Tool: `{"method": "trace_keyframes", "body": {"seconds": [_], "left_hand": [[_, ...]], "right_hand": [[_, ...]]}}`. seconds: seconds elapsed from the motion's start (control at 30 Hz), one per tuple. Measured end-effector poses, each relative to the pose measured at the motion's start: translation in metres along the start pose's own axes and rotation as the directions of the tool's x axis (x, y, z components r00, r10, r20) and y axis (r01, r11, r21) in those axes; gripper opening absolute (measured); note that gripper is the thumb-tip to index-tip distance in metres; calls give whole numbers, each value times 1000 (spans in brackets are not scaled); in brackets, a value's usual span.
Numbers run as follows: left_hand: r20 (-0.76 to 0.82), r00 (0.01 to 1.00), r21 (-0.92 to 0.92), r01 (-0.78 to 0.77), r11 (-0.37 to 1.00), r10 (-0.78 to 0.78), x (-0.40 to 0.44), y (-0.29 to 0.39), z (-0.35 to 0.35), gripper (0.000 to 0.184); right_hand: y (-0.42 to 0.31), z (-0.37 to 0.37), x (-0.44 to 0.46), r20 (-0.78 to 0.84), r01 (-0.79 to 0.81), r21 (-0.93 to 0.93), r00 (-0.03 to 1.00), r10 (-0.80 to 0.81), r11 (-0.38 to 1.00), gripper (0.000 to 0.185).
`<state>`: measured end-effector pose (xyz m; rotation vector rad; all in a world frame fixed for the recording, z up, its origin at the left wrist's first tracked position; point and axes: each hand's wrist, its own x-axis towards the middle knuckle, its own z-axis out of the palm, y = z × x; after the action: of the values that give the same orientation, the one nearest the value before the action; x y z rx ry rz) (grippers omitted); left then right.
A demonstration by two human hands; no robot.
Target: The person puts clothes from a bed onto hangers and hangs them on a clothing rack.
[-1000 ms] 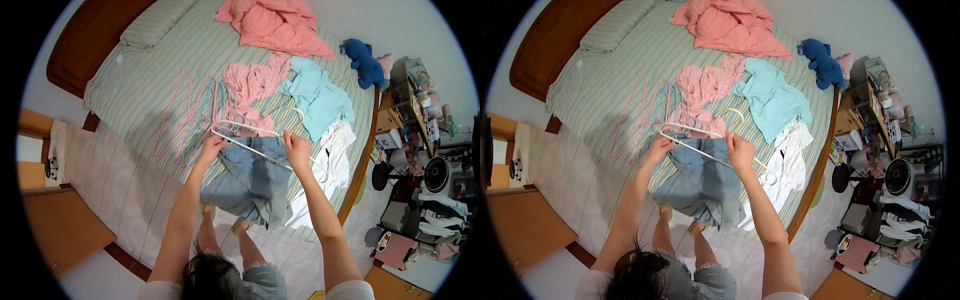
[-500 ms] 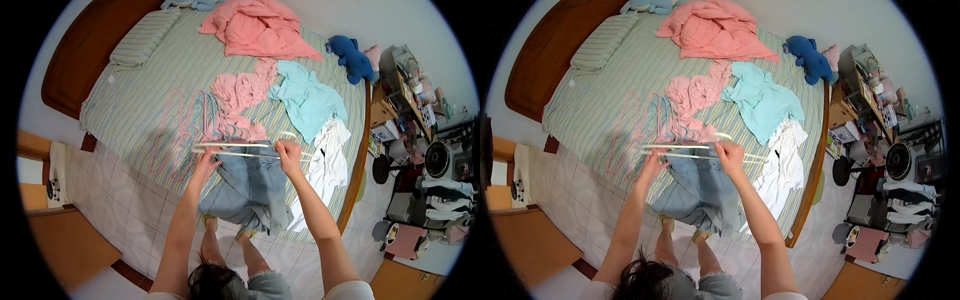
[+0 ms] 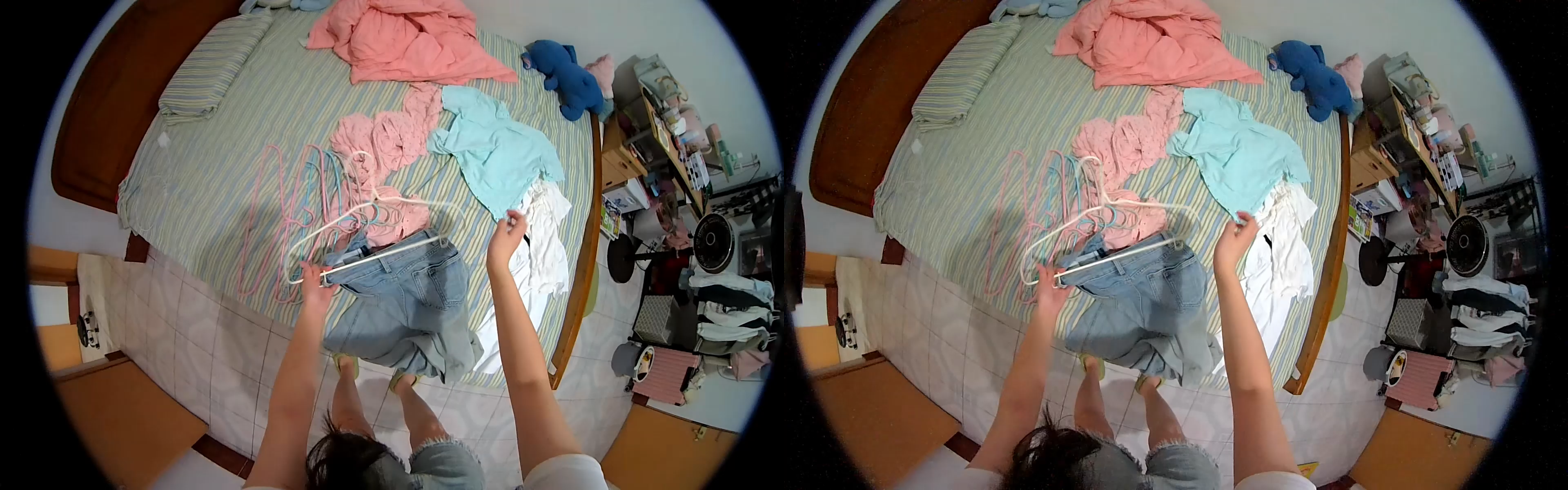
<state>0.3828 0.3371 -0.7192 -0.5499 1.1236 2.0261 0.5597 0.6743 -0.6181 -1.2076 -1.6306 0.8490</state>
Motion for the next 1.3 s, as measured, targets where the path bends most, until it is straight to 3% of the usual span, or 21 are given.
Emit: {"method": "trace_keyframes", "body": {"seconds": [0.03,0.07,0.1,0.17,0.27,0.37,0.43,0.5,0.6,0.67,0.7,0.73,0.83,0.93,1.07,1.17,1.3], "left_hand": [[-1,1000,-52,-2,999,2,5,0,-7,53],[-40,999,-124,19,992,-24,15,-4,-20,57],[-69,997,-164,12,986,-23,12,-2,-17,57],[-73,997,-213,-5,977,-11,8,-3,-15,55],[-5,1000,-232,-28,972,28,23,-13,-37,51],[183,982,-276,1,961,52,35,-16,-63,47],[274,960,-317,28,948,64,35,-7,-66,46],[232,971,-339,31,940,52,27,0,-57,45],[-53,999,-279,-6,960,-9,5,15,-20,43],[-39,999,-283,-15,959,4,18,9,-31,44],[-31,999,-285,-20,958,12,20,11,-28,46],[-55,998,-227,-35,973,23,22,10,-24,46],[-74,996,-128,-66,990,57,23,12,-7,46],[-51,997,-142,-60,988,54,11,20,18,47],[63,993,-220,-83,972,99,-1,17,34,47],[41,997,-287,-56,956,71,-9,9,37,46],[43,999,-323,-4,946,18,-37,4,46,42]], "right_hand": [[37,5,-4,6,-99,-26,995,99,995,20],[73,12,-11,199,-109,-161,970,141,981,20],[100,18,-21,378,-92,-290,903,203,953,20],[115,41,-48,669,14,-279,720,184,960,19],[97,71,-69,719,305,-474,676,163,826,24],[92,90,-80,622,346,-658,750,224,668,29],[95,95,-80,643,381,-687,716,272,618,28],[98,93,-78,661,446,-687,712,238,574,25],[87,82,-59,608,117,-686,634,478,718,21],[108,76,-46,537,-262,-436,692,483,861,18],[99,70,-40,499,-422,-258,712,494,869,17],[90,61,-34,508,-494,-119,715,481,861,16],[66,38,-15,615,-550,-122,611,498,826,16],[51,23,-10,610,-569,0,652,451,822,11],[17,0,-9,630,-573,21,644,434,819,4],[7,-14,-16,631,-478,-10,678,376,878,4],[-6,-40,-25,485,-171,-192,839,245,966,14]]}}
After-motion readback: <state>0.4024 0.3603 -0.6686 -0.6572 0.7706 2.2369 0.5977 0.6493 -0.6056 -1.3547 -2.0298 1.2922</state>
